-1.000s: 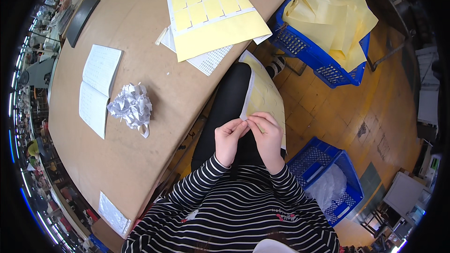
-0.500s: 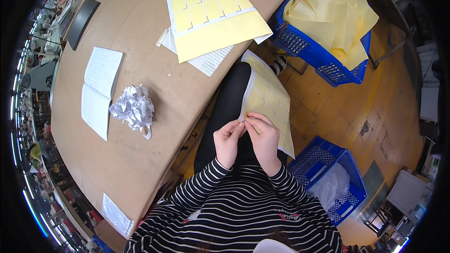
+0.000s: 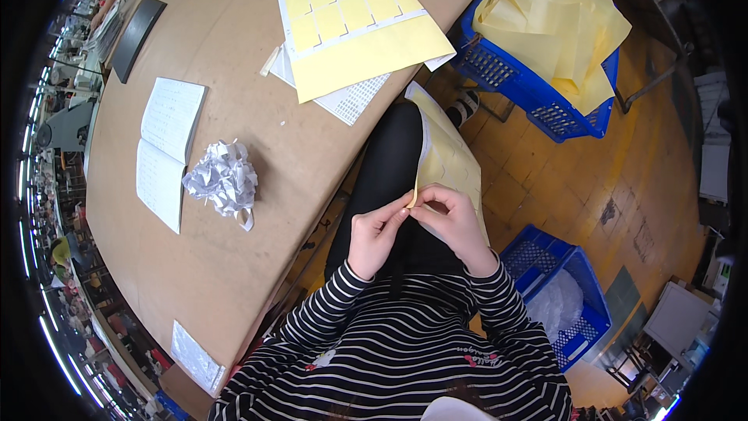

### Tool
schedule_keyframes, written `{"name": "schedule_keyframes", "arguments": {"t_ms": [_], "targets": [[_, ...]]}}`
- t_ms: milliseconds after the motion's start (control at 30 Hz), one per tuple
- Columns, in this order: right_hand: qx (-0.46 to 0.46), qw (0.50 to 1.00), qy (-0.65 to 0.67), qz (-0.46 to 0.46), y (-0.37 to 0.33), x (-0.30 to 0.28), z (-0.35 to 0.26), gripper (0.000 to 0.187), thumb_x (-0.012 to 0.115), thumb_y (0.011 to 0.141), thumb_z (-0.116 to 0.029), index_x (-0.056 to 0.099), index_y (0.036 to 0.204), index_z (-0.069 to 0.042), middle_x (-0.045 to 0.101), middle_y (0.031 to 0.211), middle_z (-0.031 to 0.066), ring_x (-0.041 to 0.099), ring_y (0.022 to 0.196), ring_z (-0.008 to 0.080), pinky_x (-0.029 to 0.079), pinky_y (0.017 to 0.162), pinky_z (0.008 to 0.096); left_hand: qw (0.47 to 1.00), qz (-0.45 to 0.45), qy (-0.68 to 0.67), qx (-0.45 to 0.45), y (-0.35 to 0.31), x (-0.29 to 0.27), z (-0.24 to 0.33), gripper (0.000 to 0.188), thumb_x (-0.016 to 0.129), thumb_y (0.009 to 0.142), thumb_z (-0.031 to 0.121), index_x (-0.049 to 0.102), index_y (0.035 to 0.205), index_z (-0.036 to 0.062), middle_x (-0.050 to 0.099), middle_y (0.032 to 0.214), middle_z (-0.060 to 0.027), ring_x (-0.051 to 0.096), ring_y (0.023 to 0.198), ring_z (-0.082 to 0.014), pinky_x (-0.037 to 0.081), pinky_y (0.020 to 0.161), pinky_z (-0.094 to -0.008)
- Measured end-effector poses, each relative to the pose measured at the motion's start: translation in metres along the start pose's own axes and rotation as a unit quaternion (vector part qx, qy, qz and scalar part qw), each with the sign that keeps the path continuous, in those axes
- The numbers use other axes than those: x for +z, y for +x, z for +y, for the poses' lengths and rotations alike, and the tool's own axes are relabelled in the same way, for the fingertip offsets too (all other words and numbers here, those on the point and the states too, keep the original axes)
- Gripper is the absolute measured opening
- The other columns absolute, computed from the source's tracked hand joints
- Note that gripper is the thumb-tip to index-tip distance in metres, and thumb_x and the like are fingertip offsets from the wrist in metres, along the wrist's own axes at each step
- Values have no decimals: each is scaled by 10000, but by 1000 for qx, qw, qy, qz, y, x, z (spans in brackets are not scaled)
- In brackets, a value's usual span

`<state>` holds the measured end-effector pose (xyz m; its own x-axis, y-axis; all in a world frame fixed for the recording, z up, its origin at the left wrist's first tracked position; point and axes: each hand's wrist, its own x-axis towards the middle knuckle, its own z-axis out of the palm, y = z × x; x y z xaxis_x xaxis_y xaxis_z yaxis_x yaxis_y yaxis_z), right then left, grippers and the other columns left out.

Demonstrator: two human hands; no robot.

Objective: The person repeatedly picks up yellow paper sheets with white strips and peels off the strips by hand. The peeled strips are gathered and placed into a blue basket while the sheets are set aside on the table.

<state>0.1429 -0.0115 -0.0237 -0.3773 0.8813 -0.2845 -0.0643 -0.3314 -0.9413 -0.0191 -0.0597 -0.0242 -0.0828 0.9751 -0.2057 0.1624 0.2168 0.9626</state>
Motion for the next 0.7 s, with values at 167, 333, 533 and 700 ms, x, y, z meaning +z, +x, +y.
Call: {"name": "schedule_keyframes", "arguments": {"t_ms": [167, 333, 533, 700], "targets": [[109, 989, 67, -71, 1, -9, -14, 81, 626, 937, -80, 620, 948, 0, 619, 917, 7, 572, 885, 76, 453, 821, 225, 991, -33, 94, 84, 11, -13, 15, 280, 677, 904, 96, 682, 1171, 11, 727, 902, -179, 733, 775, -211, 557, 688, -277], [75, 982, 130, -115, 5, -12, -17, 83, 582, 959, -93, 618, 975, -19, 601, 941, -9, 546, 893, 69, 431, 829, 222, 983, -55, 126, 123, 13, -17, 25, 280, 693, 888, 104, 688, 1150, 7, 725, 893, -175, 729, 775, -264, 568, 696, -292], [89, 977, 186, -51, 3, -8, -13, 75, 636, 927, -93, 618, 932, -20, 619, 876, 15, 580, 847, 87, 449, 789, 222, 982, -31, 123, 137, 18, -20, 25, 224, 683, 855, 5, 713, 1077, -12, 736, 852, -135, 723, 747, -161, 557, 693, -249], [20, 992, 91, 83, -3, -14, -17, 53, 652, 894, -41, 652, 921, 4, 643, 917, 24, 588, 868, 84, 452, 804, 222, 992, 37, 94, 77, 13, -14, 19, 93, 667, 848, -24, 701, 934, -39, 705, 752, -55, 667, 688, -80, 527, 656, -218]]}}
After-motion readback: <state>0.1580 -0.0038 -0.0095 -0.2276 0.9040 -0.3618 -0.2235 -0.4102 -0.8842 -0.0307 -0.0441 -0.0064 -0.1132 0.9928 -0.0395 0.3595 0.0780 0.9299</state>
